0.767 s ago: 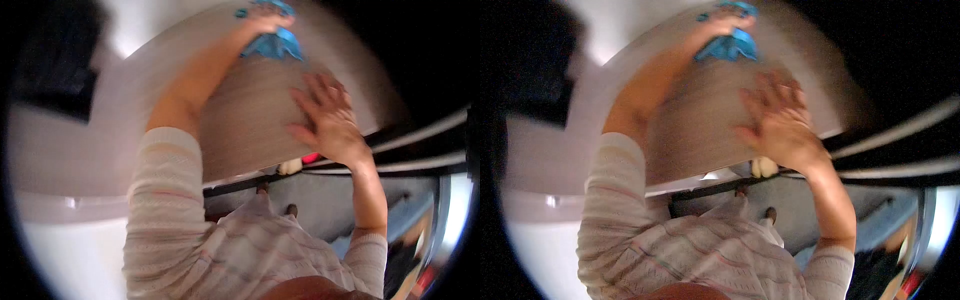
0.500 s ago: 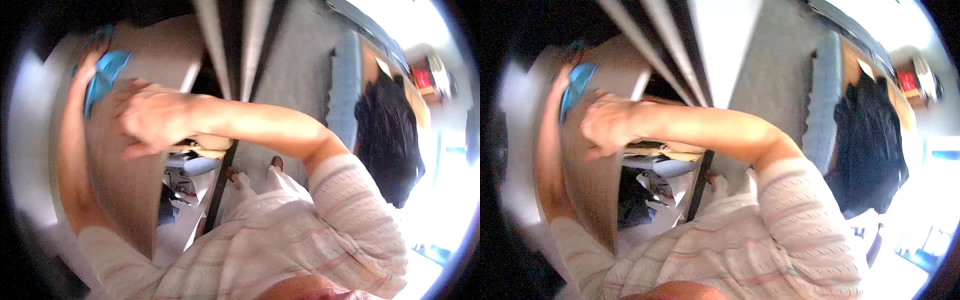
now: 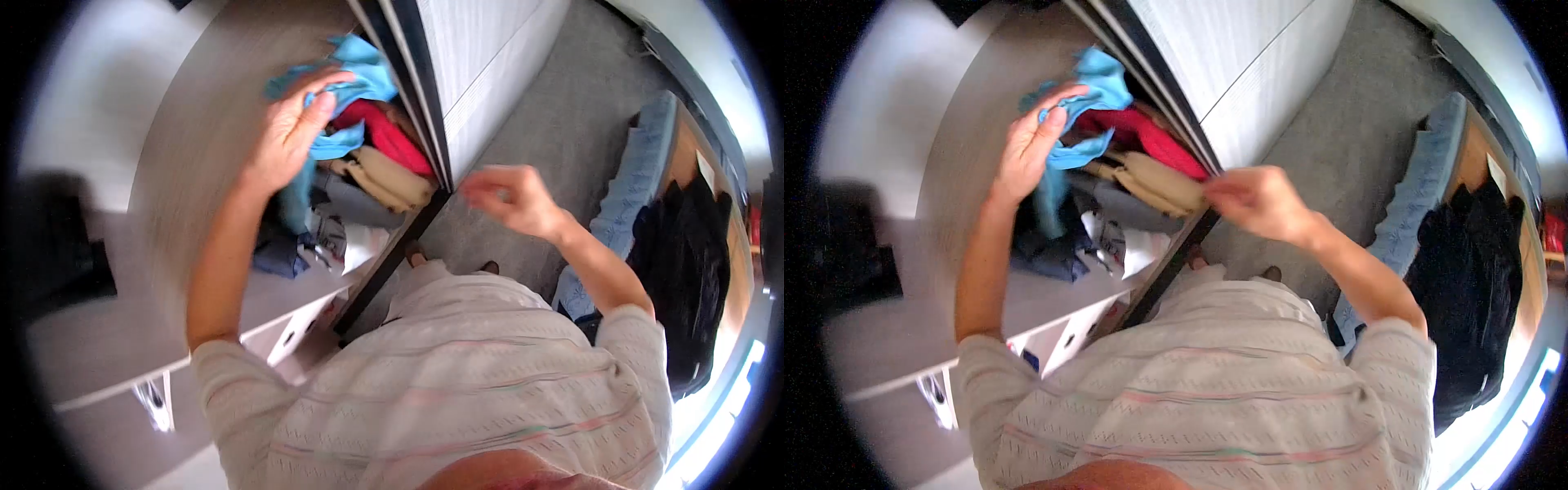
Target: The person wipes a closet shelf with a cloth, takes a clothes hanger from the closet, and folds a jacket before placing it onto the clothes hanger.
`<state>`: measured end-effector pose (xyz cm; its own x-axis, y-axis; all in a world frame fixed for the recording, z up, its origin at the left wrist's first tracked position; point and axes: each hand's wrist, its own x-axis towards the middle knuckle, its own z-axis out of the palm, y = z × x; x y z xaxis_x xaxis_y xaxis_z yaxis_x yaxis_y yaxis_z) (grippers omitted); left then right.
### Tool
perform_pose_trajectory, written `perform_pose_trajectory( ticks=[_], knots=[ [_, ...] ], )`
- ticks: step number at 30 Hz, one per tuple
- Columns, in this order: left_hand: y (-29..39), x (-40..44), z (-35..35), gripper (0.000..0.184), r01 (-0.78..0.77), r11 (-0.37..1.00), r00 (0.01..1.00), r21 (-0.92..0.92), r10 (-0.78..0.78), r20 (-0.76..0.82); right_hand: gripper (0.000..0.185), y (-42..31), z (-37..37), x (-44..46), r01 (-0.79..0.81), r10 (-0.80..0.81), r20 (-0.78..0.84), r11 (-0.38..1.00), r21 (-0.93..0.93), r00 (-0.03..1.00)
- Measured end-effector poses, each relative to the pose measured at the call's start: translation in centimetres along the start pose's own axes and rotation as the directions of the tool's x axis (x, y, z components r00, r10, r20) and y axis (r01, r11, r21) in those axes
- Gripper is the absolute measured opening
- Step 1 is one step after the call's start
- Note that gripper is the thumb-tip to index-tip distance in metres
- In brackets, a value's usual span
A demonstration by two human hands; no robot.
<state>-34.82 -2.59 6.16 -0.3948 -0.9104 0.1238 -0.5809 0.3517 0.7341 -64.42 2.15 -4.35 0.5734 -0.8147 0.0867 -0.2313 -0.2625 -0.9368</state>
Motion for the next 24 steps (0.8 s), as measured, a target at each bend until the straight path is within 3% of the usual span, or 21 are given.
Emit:
perform_pose_trajectory(
  ticks=[1, 2, 3, 4, 6, 7, 8, 9, 10, 11, 14, 15, 16, 18, 20, 21, 24],
  knots=[
    [1.4, -0.6, 2.7, 0.036, 0.115, 0.896, 0.993, -0.428, -0.113, 0.03, 0.016, 2.0, -1.8, -2.7, -0.131, 0.141, -0.05, 0.978, 0.164, 0.989],
    [2.5, -0.9, 5.0, 0.036, 0.197, 0.608, 0.977, -0.769, -0.187, 0.103, 0.017, 3.7, -3.1, -4.8, -0.253, 0.297, -0.09, 0.91, 0.328, 0.951],
    [4.3, -0.5, 7.7, 0.035, 0.133, 0.465, 0.968, -0.875, -0.249, 0.015, 0.018, 4.6, -5.0, -6.6, -0.285, 0.359, -0.125, 0.872, 0.398, 0.925],
    [2.9, -0.4, 9.5, 0.035, 0.104, 0.262, 0.98, -0.959, -0.191, 0.054, 0.02, 5.8, -6.6, -8.0, -0.302, 0.416, -0.15, 0.824, 0.479, 0.897],
    [3.4, 0.4, 14.5, 0.036, 0.098, -0.069, 0.929, -0.993, -0.35, 0.116, 0.041, 6.4, -8.2, -11.4, -0.277, 0.422, -0.137, 0.773, 0.571, 0.896],
    [2.0, 0.7, 16.1, 0.037, 0.108, -0.164, 0.98, -0.981, -0.146, 0.132, 0.048, 5.8, -7.9, -11.6, -0.21, 0.403, -0.179, 0.749, 0.628, 0.898],
    [3.6, 1.1, 18.5, 0.04, 0.133, 0.357, 0.936, -0.924, -0.353, -0.001, 0.055, 4.3, -7.2, -13.3, -0.139, 0.412, -0.263, 0.726, 0.674, 0.872],
    [4.1, 2.2, 19.9, 0.042, 0.238, -0.047, 0.948, -0.97, -0.206, 0.243, 0.06, 4.4, -7.1, -13.6, -0.124, 0.409, -0.255, 0.702, 0.701, 0.876],
    [4.4, 3.9, 21.1, 0.044, 0.366, -0.427, 0.915, -0.827, 0.006, 0.402, 0.066, 4.9, -7.7, -13.2, -0.115, 0.404, -0.236, 0.677, 0.727, 0.884],
    [6.3, 5.3, 22.3, 0.048, 0.389, -0.4, 0.884, -0.83, -0.092, 0.459, 0.071, 5.0, -8.0, -13.2, -0.088, 0.388, -0.237, 0.658, 0.748, 0.891],
    [7.5, 7.6, 25.9, 0.049, 0.526, -0.334, 0.845, -0.782, 0.1, 0.525, 0.063, 6.2, -8.6, -13.8, -0.108, 0.513, -0.285, 0.608, 0.787, 0.81],
    [7.9, 8.4, 26.7, 0.048, 0.55, -0.243, 0.831, -0.799, 0.07, 0.552, 0.05, 7.8, -9.2, -14.0, -0.106, 0.571, -0.251, 0.518, 0.849, 0.782],
    [8.1, 9.4, 27.2, 0.048, 0.57, -0.151, 0.82, -0.808, 0.036, 0.572, 0.045, 8.8, -10.1, -14.0, -0.068, 0.591, -0.309, 0.528, 0.846, 0.745],
    [6.2, 12.4, 27.8, 0.049, 0.542, -0.064, 0.84, -0.838, 0.026, 0.541, 0.035, 11.4, -12.7, -12.8, -0.006, 0.62, -0.411, 0.557, 0.831, 0.668],
    [4.9, 15.1, 27.8, 0.049, 0.49, -0.045, 0.872, -0.871, -0.001, 0.49, 0.03, 14.2, -15.8, -12.8, 0.096, 0.548, -0.53, 0.631, 0.77, 0.647],
    [4.3, 16.7, 27.8, 0.049, 0.478, 0.01, 0.877, -0.878, 0.053, 0.477, 0.031, 15.9, -17.6, -12.9, 0.13, 0.554, -0.541, 0.613, 0.779, 0.633],
    [1.6, 21.7, 27.7, 0.048, 0.446, -0.019, 0.895, -0.895, 0.032, 0.445, 0.034, 19.7, -22.3, -11.8, 0.248, 0.558, -0.557, 0.534, 0.808, 0.615]
  ],
)
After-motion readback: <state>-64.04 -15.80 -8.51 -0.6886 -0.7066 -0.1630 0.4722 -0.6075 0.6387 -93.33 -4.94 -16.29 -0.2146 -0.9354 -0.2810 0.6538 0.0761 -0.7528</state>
